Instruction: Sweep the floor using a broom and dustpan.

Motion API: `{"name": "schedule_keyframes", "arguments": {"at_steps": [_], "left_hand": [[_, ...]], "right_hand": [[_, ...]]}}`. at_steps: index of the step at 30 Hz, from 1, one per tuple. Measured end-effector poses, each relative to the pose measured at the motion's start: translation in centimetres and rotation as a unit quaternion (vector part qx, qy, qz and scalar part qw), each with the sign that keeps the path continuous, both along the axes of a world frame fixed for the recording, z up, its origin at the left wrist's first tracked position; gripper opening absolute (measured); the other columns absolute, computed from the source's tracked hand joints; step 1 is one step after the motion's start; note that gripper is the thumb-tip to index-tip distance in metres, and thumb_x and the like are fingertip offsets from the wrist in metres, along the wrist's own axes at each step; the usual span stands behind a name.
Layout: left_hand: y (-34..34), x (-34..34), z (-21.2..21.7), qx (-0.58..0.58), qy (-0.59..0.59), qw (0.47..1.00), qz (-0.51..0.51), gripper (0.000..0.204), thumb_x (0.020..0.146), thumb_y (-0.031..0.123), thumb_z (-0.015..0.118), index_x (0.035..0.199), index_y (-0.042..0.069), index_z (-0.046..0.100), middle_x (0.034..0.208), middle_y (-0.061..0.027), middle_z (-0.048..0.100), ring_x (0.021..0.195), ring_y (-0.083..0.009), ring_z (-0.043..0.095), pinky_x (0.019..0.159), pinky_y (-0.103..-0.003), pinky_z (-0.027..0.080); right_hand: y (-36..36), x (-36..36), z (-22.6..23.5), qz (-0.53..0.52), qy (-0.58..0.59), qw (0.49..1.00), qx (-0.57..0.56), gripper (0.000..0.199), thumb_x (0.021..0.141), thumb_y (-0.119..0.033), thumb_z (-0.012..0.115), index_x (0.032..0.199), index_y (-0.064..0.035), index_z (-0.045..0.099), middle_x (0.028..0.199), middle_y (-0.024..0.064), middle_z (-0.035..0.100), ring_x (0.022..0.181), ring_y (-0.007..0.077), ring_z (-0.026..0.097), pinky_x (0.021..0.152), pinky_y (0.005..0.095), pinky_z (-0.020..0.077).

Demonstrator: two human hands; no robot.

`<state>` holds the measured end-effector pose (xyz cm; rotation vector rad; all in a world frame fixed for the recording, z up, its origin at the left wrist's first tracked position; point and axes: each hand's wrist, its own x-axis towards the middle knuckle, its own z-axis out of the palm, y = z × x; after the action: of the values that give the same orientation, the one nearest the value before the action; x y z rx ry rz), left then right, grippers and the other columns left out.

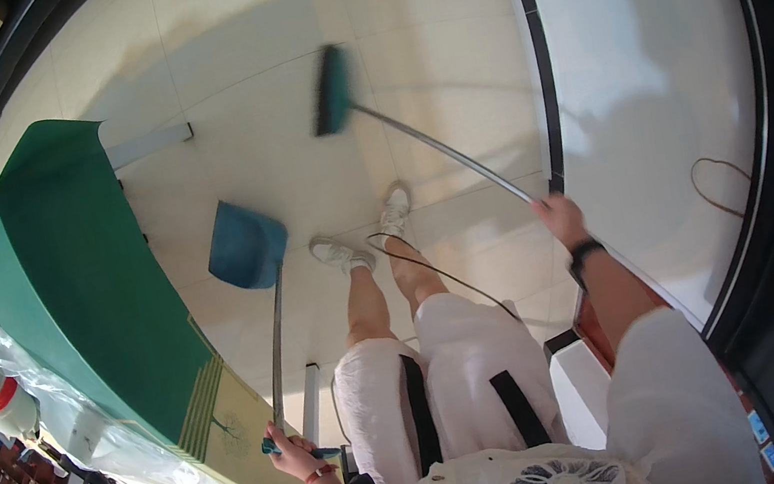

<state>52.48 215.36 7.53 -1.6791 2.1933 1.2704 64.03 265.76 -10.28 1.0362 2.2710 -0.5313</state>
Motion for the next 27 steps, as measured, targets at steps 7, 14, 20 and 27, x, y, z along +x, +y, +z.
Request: {"name": "schedule_keyframes", "arguments": {"at_steps": [7,14,20,27], "left_hand": [[4.2,-4.8,0.3,0.029,0.017,0.997,-0.066,0.021,0.08,0.022,0.053,0.093,0.005,0.055,0.043,0.0041,0.034,0.031,-0.0037,0.029,0.028,-0.019,0.024],[5.7,-11.2,1.0,0.061,0.039,0.994,-0.087,0.021,0.081,0.022,0.052,0.094,0.004,0.055,0.044,0.0037,0.034,0.031,-0.0038,0.03,0.028,-0.018,0.024],[6.8,-19.5,1.0,0.104,0.025,0.989,-0.106,0.024,0.082,0.028,0.05,0.097,0.009,0.053,0.043,0.0063,0.026,0.032,-0.0025,0.024,0.028,-0.018,0.021],[9.4,-26.4,1.8,0.2,0.013,0.975,-0.093,0.023,0.085,0.021,0.045,0.103,0.007,0.046,0.047,0.0046,0.029,0.035,-0.0043,0.028,0.032,-0.019,0.026]], "right_hand": [[2.2,12.4,13.6,-0.141,-0.092,0.984,0.066,0.038,0.077,-0.036,0.048,0.068,-0.0005,0.058,0.065,0.0196,0.055,0.065,0.036,0.054,0.06,0.0411,0.0424],[0.2,2.5,10.5,-0.098,0.005,0.991,0.088,0.032,0.077,-0.033,0.049,0.072,-0.0037,0.06,0.064,0.0191,0.055,0.062,0.0367,0.054,0.056,0.0413,0.0437],[-5.3,-28.2,0.8,0.051,0.193,0.978,0.056,0.031,0.078,-0.032,0.047,0.064,-0.0053,0.055,0.06,0.0151,0.055,0.059,0.0325,0.054,0.055,0.0429,0.0422],[-12.8,-55.5,-2.3,0.01,0.178,0.983,-0.041,0.035,0.073,-0.038,0.054,0.073,-0.0032,0.059,0.075,0.0163,0.058,0.075,0.0323,0.056,0.065,0.0392,0.0446]]}}
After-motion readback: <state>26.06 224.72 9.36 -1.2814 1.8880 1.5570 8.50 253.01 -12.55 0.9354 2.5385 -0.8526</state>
